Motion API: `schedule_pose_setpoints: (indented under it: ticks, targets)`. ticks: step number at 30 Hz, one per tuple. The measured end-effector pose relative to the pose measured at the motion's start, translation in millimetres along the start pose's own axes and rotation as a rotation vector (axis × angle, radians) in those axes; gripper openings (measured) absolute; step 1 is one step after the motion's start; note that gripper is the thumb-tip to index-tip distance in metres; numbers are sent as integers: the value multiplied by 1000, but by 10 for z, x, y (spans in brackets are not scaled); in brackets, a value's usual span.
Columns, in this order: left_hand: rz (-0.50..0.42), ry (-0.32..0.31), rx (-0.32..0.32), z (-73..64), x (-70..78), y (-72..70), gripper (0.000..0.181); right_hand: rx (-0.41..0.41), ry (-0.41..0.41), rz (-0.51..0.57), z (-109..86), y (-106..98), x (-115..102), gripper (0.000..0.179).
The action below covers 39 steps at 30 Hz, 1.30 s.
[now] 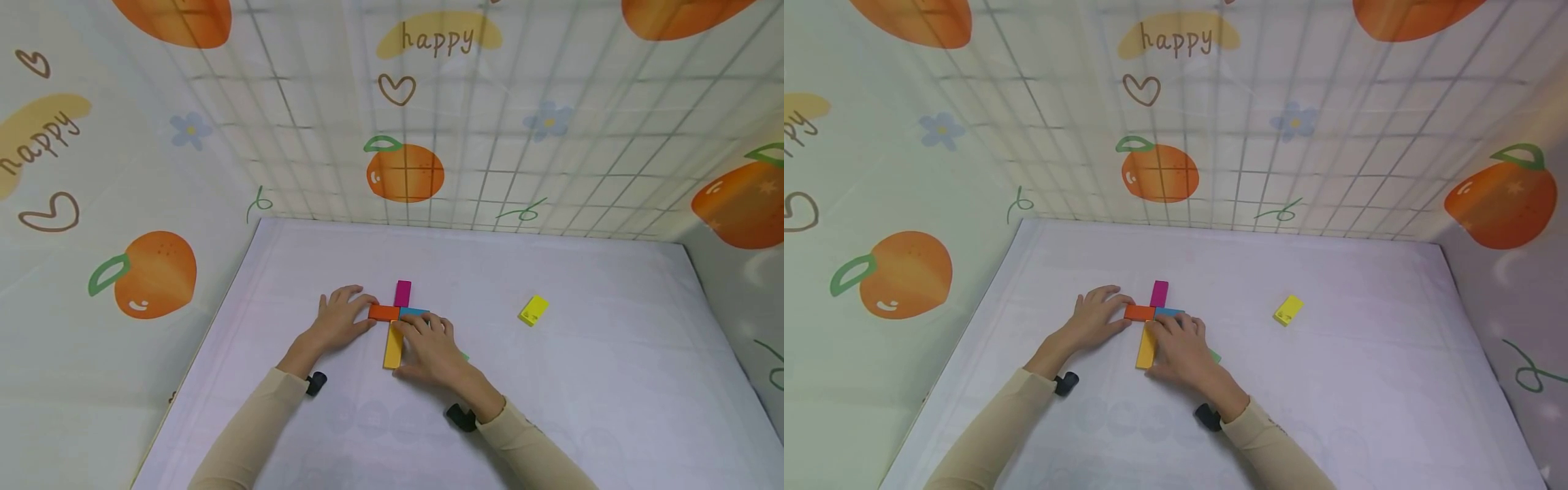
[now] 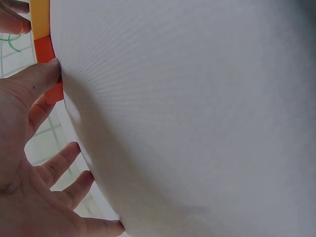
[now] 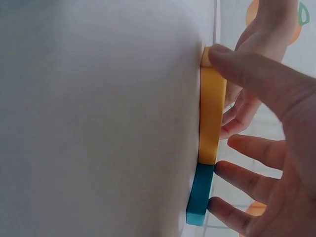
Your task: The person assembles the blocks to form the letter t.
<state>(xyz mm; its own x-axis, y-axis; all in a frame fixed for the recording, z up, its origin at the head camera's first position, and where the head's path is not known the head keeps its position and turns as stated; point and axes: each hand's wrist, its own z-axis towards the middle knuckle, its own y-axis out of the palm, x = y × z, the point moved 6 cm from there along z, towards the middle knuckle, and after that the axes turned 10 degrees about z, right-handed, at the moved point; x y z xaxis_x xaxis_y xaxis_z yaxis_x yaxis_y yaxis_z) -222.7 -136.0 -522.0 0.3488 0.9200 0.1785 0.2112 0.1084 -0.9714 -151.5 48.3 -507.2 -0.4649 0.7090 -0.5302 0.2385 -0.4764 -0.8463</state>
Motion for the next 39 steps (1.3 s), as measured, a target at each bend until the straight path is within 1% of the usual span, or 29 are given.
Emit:
schedule_pose_setpoints:
  ticks: [5,10,13,22,28,32,35,39]
  targets:
    - [1,6,11,-5,7,-9,41,-1,-4,12,8,-6,0,84]
    - [-1,13,19,-7,6,-21,40,-18,15,7,24,3,24,85]
    - [-5,12,17,-4,3,-27,40,-28,25,1,29,11,39,86]
    - [-6,8,13,-7,-1,-37,40,-19,12,16,32,5,34,86]
    - [-6,9,7,0,9,-30,39,-28,13,43,14,-34,16,86]
    - [-1,6,6,3,7,-15,39,2,-2,69,-15,-119,5,85]
    - [3,3,6,1,3,-10,39,43,-11,97,-53,-198,15,82]
    - [4,3,3,-6,8,-17,40,91,-11,158,-129,-305,43,77]
